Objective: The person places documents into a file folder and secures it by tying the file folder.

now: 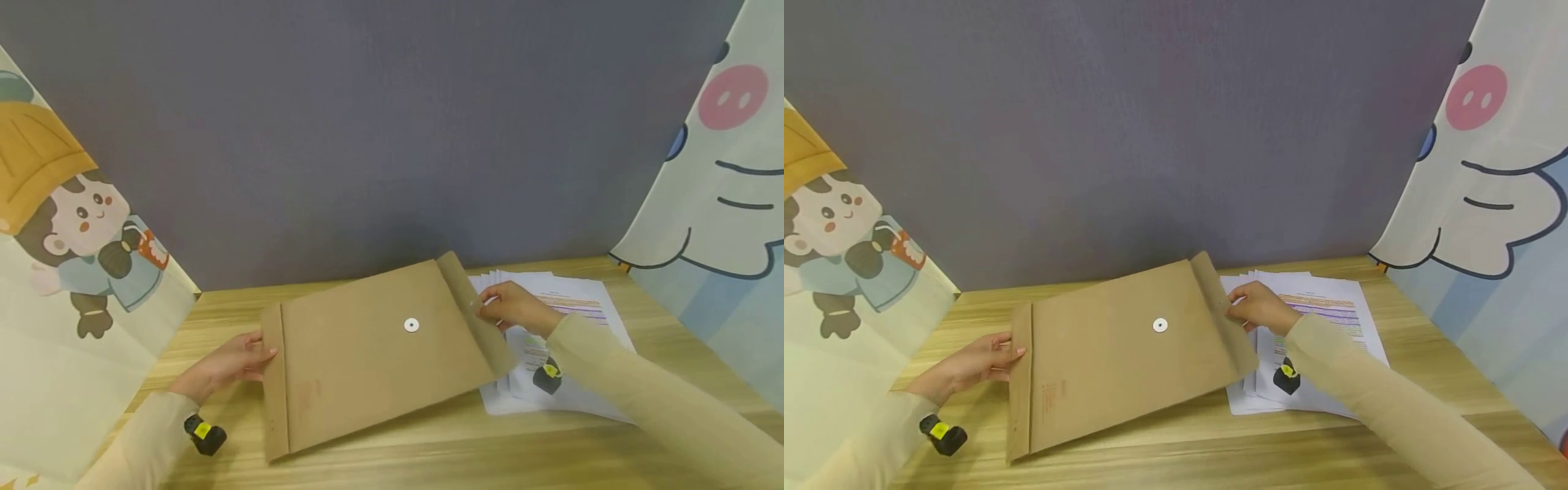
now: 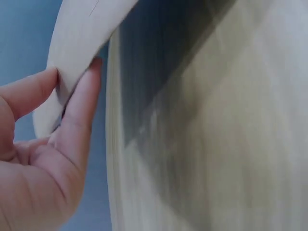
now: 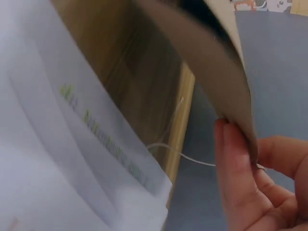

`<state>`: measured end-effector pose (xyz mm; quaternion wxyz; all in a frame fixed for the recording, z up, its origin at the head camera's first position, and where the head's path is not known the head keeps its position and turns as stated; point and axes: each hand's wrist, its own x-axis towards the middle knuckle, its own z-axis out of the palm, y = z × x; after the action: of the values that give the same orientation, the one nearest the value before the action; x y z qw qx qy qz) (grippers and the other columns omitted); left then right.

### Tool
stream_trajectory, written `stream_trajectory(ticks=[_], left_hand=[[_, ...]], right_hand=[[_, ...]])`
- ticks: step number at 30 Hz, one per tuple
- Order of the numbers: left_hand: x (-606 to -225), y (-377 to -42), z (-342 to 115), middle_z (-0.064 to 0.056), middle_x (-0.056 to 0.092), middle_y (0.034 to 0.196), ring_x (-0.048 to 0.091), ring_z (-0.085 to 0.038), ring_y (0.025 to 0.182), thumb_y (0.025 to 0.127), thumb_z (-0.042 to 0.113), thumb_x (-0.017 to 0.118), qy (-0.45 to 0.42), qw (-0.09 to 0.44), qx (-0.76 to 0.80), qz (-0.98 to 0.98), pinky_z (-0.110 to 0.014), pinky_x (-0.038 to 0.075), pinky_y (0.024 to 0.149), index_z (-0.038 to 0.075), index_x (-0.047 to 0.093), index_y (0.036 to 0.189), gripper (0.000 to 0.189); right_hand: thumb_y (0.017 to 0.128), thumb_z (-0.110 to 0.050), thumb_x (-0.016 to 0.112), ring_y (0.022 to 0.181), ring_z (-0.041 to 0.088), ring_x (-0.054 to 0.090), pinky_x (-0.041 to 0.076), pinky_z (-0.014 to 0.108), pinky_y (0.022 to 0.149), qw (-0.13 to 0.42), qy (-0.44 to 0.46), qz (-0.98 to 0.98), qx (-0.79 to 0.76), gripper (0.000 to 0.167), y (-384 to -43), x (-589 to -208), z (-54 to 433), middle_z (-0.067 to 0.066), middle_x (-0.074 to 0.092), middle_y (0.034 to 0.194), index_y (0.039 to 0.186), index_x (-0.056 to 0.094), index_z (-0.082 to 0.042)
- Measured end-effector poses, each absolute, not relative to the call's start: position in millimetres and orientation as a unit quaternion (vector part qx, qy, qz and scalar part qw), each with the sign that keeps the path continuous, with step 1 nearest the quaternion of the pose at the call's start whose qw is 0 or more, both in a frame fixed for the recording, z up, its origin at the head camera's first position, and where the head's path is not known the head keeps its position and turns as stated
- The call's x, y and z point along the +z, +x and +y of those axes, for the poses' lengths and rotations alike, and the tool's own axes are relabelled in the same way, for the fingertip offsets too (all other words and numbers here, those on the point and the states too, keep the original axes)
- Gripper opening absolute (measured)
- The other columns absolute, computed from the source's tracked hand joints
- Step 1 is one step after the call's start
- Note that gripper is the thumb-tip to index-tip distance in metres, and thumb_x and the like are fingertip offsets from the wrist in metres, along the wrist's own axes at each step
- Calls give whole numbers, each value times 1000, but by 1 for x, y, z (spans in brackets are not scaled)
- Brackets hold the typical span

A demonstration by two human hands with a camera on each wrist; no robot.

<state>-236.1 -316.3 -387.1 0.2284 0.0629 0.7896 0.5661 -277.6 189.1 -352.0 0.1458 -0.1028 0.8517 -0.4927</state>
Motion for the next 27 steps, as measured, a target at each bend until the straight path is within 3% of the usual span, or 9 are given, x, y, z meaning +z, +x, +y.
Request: stream_trajectory(ticks=[3,4,12,17,21,27], left_hand=[[-385,-243,-322,-44,19,139,53,-27,111,96,18,53,48,226,541,809,-35,53,79,-21,-3,138,80],[-384,-245,-324,-45,20,139,52,-29,112,96,18,52,47,228,534,813,-36,53,80,-22,-3,138,80],[-382,-256,-340,-41,31,134,51,-34,112,95,22,52,28,248,489,836,-41,52,83,-21,6,138,76],[-379,-260,-342,-25,53,116,57,-24,98,94,23,55,8,242,473,847,-39,54,77,-17,19,137,69],[-377,-262,-341,-14,55,107,56,-18,89,93,24,57,-6,236,463,855,-38,54,75,-16,21,136,69],[-377,-262,-338,-11,57,99,58,-18,83,90,24,61,-26,221,429,875,-40,53,75,-16,23,134,71]], right_hand=[[83,-6,61,60,9,52,50,26,53,158,-102,845,-501,29,-275,-357,183,-1,56,70,106,53,9],[83,-6,61,60,9,52,51,25,53,162,-101,841,-507,29,-274,-359,181,-1,56,70,106,52,9],[84,-4,62,57,6,47,50,21,52,198,-107,801,-555,26,-266,-372,165,-3,51,67,104,49,7],[86,-4,61,58,7,49,51,21,53,209,-111,791,-564,23,-263,-379,157,-1,52,69,102,50,7],[87,-5,60,58,8,52,53,23,54,207,-106,795,-560,28,-264,-386,151,1,55,73,108,49,10],[88,-5,60,58,11,56,55,27,57,224,-104,793,-557,23,-263,-395,144,5,57,76,104,50,10]])
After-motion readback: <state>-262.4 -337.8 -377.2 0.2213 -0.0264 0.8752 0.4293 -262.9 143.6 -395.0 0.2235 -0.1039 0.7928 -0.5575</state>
